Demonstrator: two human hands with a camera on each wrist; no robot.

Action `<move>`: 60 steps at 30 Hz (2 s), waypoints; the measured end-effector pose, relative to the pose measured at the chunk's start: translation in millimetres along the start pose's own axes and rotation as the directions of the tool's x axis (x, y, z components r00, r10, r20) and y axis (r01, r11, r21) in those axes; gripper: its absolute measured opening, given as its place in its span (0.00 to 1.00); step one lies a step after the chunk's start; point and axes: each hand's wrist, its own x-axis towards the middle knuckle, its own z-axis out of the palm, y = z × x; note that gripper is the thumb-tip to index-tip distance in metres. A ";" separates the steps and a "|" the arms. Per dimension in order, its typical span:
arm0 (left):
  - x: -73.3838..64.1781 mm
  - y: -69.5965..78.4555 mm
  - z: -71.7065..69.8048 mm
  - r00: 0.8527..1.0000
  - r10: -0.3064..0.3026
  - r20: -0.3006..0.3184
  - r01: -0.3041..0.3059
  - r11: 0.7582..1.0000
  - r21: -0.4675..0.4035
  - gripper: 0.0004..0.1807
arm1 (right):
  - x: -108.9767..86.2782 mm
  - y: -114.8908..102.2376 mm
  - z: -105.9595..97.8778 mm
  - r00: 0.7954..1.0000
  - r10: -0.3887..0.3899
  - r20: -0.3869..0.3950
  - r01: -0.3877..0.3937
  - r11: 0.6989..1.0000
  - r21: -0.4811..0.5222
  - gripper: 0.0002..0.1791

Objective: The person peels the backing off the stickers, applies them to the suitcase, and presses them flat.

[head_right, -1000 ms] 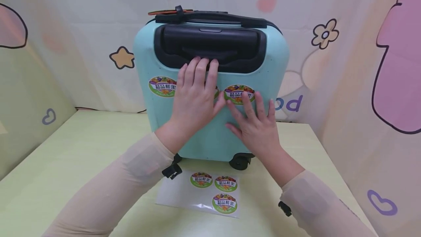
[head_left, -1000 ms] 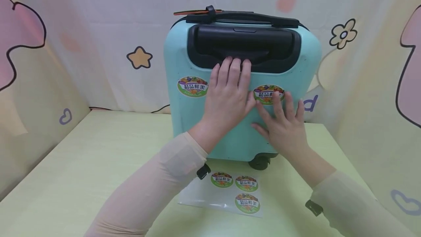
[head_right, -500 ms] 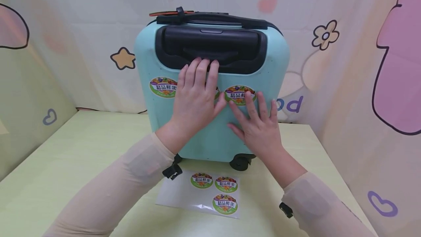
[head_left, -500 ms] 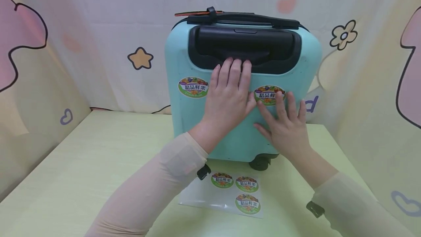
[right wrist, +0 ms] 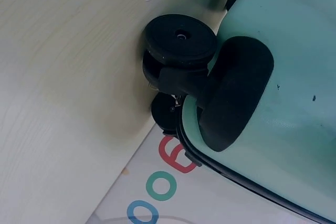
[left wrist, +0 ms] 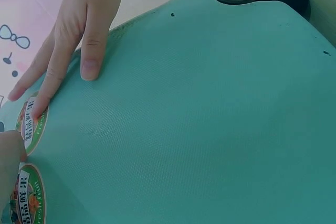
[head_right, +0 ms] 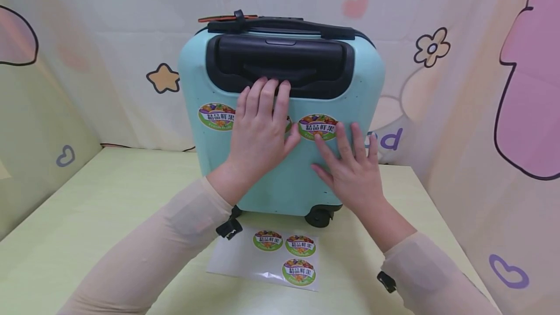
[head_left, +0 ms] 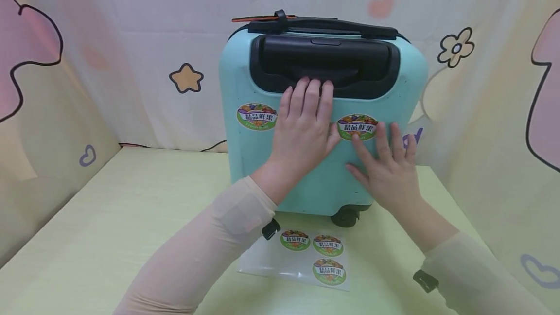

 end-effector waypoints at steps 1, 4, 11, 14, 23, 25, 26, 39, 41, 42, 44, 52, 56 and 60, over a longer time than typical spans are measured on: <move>0.0 0.0 0.3 1.000 -0.001 0.000 0.001 1.000 0.001 0.29 | -0.3 0.7 -0.5 1.000 0.003 0.000 -0.003 1.000 0.000 0.33; -0.1 -0.2 0.4 1.000 -0.002 -0.001 0.002 1.000 0.001 0.29 | -1.5 2.9 -2.3 1.000 0.011 0.005 -0.011 1.000 -0.003 0.33; -0.9 -0.2 -0.2 1.000 -0.003 0.017 0.003 1.000 -0.012 0.29 | -2.8 7.5 -6.2 1.000 0.017 0.007 -0.017 1.000 -0.012 0.34; -0.8 0.0 0.0 1.000 -0.004 0.020 0.005 1.000 -0.015 0.29 | -3.1 9.2 -7.4 1.000 0.021 -0.006 -0.021 1.000 -0.010 0.34; -0.3 0.8 -0.3 1.000 -0.009 0.006 0.009 1.000 -0.020 0.29 | -7.1 14.3 -12.4 0.998 0.067 -0.003 -0.067 0.998 -0.005 0.35; -0.2 1.0 -0.1 1.000 -0.009 0.014 0.010 1.000 -0.024 0.29 | -8.7 14.6 -13.8 0.996 0.085 0.010 -0.085 0.996 0.001 0.36; -0.2 1.0 -0.1 1.000 -0.009 0.017 0.010 1.000 -0.025 0.30 | -9.5 14.5 -14.3 0.995 0.095 0.018 -0.095 0.995 0.006 0.36; 0.0 0.3 0.0 1.000 -0.015 0.014 0.015 1.000 -0.012 0.32 | 12.0 -7.8 -3.6 0.996 0.070 0.050 -0.071 0.997 0.024 0.36; 0.0 0.6 0.3 1.000 -0.016 0.013 0.016 1.000 -0.012 0.32 | 17.1 -11.7 -0.4 0.997 0.051 0.054 -0.052 0.998 0.017 0.35; -0.1 0.7 0.4 1.000 -0.015 0.013 0.015 1.000 -0.011 0.32 | 18.9 -13.2 0.9 0.998 0.043 0.051 -0.044 0.999 0.012 0.35; -0.2 1.0 0.5 1.000 -0.012 0.012 0.012 1.000 -0.011 0.32 | 20.9 -15.3 3.5 0.998 0.036 0.044 -0.036 0.999 0.003 0.35; -0.7 0.5 0.3 1.000 -0.008 0.018 0.008 1.000 -0.014 0.32 | 21.1 -12.2 6.5 0.998 0.048 0.027 -0.048 0.999 -0.021 0.34; -0.5 0.3 -0.1 1.000 -0.008 0.016 0.008 1.000 -0.011 0.32 | 20.8 -8.7 5.7 0.999 0.050 0.007 -0.050 0.999 -0.015 0.33; -0.4 0.5 -0.4 1.000 -0.005 0.018 0.005 1.000 -0.004 0.32 | 18.0 -5.3 4.5 0.998 0.068 -0.012 -0.068 0.998 -0.008 0.33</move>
